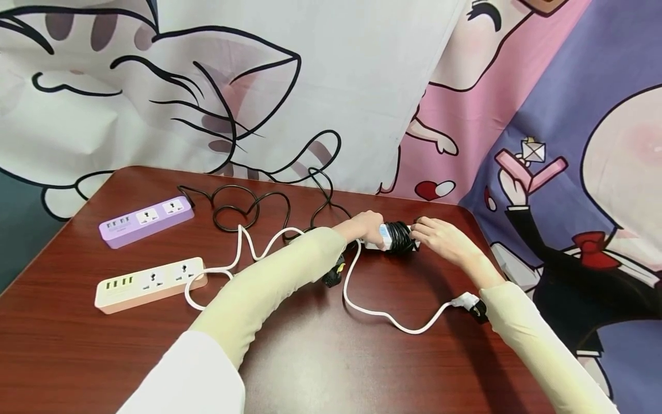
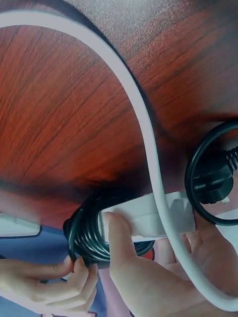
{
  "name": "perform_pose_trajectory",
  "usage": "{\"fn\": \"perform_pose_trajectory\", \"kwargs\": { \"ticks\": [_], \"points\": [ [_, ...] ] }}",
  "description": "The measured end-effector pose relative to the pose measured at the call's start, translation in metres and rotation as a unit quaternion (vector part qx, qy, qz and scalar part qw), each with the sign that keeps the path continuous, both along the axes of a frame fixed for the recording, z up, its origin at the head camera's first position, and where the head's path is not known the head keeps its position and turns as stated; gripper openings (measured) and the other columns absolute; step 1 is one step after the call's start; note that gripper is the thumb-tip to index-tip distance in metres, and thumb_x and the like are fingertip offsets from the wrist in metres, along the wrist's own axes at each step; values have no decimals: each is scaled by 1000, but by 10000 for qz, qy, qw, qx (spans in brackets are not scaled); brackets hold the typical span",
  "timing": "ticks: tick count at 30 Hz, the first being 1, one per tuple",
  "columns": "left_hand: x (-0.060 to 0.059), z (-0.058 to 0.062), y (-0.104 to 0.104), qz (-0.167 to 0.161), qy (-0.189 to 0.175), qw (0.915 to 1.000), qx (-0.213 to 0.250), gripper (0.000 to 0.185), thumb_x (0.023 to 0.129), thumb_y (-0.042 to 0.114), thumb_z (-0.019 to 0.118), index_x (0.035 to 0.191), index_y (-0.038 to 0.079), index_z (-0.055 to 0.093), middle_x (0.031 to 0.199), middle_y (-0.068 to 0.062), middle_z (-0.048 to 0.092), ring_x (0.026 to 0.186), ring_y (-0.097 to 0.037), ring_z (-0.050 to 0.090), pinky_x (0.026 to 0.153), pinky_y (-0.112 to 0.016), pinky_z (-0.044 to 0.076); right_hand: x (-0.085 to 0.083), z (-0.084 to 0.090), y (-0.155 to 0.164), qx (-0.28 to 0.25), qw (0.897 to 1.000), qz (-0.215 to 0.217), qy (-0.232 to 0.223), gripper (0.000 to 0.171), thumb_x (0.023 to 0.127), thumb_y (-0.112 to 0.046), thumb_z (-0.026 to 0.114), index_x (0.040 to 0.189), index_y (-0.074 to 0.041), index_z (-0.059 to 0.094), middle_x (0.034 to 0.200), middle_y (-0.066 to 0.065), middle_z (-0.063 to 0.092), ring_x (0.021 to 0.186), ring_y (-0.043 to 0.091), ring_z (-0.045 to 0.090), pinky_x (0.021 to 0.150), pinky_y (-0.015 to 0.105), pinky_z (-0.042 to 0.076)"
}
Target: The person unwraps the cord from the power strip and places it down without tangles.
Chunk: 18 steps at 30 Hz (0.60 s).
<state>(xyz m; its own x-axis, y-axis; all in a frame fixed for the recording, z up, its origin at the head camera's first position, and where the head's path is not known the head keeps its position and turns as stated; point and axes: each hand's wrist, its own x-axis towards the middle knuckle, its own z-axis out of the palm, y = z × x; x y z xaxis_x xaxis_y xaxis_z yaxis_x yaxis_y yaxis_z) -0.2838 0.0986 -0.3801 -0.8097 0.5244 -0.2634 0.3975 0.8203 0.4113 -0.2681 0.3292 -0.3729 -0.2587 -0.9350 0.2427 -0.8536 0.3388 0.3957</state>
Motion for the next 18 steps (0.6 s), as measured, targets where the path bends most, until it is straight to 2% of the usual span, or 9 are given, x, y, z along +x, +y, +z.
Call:
{"fn": "perform_pose_trajectory", "kwargs": {
  "ticks": [3, 6, 13, 18],
  "points": [
    [-1, 0, 0, 35, 47, 10000, -6, 38, 80, 37, 76, 101, 11, 58, 90, 0, 58, 70, -12, 49, 61, -24, 39, 1, -2, 0, -278, 9985, -126, -459, 13, 80, 0, 60, 92, -6, 62, 93, 7, 60, 92, 21, 54, 81, 34, 47],
    [-1, 0, 2, 92, 103, 9999, -45, 34, 78, 36, 77, 93, 12, 58, 82, 1, 55, 64, -12, 49, 56, -24, 39, 1, -4, 1, -480, 9963, -162, -691, 15, 78, -1, 67, 90, -6, 60, 90, 6, 59, 89, 21, 55, 79, 35, 47],
    [-3, 4, 6, 219, -7, 9997, -69, 24, 78, 30, 74, 85, 14, 58, 72, 3, 52, 57, -10, 45, 50, -23, 37, 8, -4, 1, -705, 9941, -159, -803, 21, 75, 7, 67, 91, -5, 61, 84, 4, 58, 83, 21, 56, 74, 34, 47],
    [-6, 6, 7, 537, 18, 9986, -36, 26, 77, 29, 72, 73, 16, 49, 65, 5, 43, 59, -11, 40, 50, -24, 33, 14, -2, 2, -840, 9921, -316, -872, 23, 74, 7, 67, 92, -6, 64, 84, 3, 58, 81, 19, 55, 69, 34, 49]
  ]
}}
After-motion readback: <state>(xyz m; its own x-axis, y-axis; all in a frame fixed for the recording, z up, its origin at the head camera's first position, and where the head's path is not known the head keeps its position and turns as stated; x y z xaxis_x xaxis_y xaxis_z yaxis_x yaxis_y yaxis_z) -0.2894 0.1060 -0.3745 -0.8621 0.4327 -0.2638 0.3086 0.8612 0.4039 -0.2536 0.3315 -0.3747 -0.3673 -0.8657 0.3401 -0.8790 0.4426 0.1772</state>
